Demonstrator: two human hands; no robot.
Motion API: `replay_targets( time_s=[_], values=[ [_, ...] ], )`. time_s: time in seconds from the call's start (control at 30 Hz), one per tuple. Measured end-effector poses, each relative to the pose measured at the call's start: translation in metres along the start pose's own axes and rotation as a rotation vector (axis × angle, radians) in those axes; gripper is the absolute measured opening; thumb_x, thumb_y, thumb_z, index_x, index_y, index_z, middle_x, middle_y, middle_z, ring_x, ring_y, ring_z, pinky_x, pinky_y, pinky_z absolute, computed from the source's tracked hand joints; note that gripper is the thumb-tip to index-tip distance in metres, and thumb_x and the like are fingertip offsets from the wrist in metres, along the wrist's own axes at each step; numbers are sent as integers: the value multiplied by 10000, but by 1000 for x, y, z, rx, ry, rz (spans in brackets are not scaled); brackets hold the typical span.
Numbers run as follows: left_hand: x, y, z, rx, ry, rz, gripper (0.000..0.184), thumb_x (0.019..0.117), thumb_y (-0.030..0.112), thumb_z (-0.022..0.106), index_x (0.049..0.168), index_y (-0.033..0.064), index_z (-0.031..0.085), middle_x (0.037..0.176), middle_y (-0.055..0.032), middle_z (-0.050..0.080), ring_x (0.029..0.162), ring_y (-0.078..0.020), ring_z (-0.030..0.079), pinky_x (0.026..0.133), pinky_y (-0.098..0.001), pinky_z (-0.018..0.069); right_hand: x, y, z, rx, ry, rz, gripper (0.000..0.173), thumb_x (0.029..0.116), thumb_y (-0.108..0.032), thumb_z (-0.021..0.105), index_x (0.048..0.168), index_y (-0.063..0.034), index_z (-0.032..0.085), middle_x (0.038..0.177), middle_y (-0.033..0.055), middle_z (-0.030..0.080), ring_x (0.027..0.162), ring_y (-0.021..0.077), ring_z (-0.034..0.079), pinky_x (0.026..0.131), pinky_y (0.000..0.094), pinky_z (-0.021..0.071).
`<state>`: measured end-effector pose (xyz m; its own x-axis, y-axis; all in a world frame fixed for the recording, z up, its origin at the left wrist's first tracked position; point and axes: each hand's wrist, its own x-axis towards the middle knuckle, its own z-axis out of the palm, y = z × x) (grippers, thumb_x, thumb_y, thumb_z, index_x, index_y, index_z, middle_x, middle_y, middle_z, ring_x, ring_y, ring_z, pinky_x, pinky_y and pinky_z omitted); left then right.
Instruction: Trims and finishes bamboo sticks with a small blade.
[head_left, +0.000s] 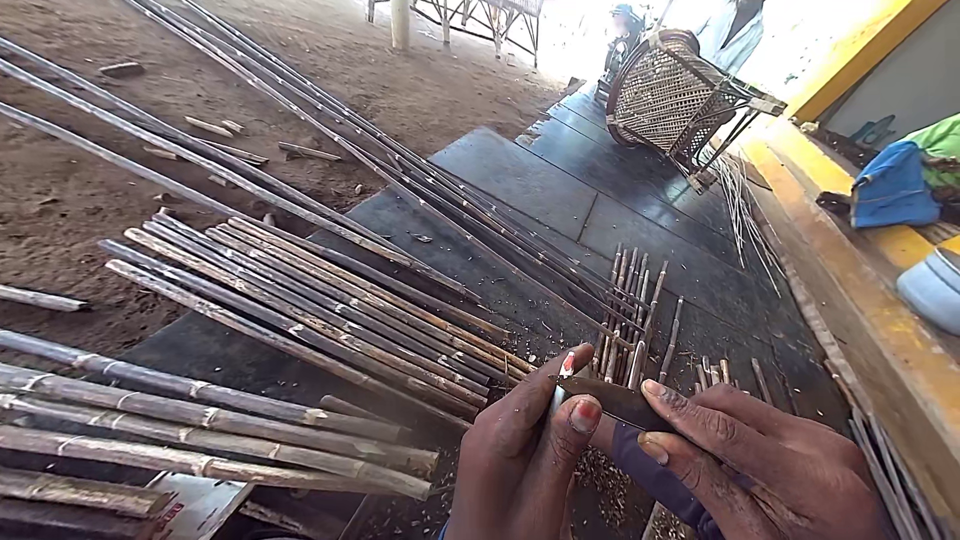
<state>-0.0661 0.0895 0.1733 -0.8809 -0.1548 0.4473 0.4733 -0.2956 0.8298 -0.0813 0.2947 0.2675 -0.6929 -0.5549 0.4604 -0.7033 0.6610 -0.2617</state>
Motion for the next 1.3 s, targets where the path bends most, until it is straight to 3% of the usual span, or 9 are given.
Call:
replay_targets(
  time_s=[0.07,0.2,0.47,1.07,1.2,1.3],
  values=[
    [0,-1,-1,33,9,16,332,1077,261,564,1322,66,674,732,-10,596,508,-59,451,426,-217,399,-1,0,0,-6,6,-14,259,981,-313,718,1175,-158,791,900,-2,734,792,48,672,642,210,545],
    [-1,1,0,123,45,26,273,1075,267,570,1157,58,726,733,-3,632,504,-54,486,428,-221,427,-2,-3,2,-98,42,-29,260,979,-338,717,1172,-181,793,880,0,732,772,56,669,629,225,532],
    [-1,0,-1,214,103,5,291,1057,305,604,860,104,678,598,44,517,456,-60,463,391,-225,402,-3,-6,6,-199,83,-54,264,965,-345,732,1158,-177,795,864,11,733,757,78,674,610,243,531],
    [1,-2,-1,218,146,-1,285,1049,331,613,904,114,728,608,62,542,457,-33,453,388,-202,386,1,-8,8,-240,111,-48,281,969,-342,726,1196,-187,782,859,13,713,741,86,659,598,249,519],
    [0,0,-1,122,121,-60,313,1097,303,510,1143,88,731,648,33,517,476,-69,424,405,-227,369,4,-4,1,-172,173,-8,260,971,-320,724,1183,-181,780,913,-9,724,788,48,672,646,215,551],
    [0,3,-2,57,111,-74,375,1121,289,419,1206,79,717,664,7,532,476,-95,446,391,-242,393,4,-2,0,-139,167,0,257,963,-320,735,1171,-178,785,910,-12,724,795,45,675,649,206,554]
  ],
)
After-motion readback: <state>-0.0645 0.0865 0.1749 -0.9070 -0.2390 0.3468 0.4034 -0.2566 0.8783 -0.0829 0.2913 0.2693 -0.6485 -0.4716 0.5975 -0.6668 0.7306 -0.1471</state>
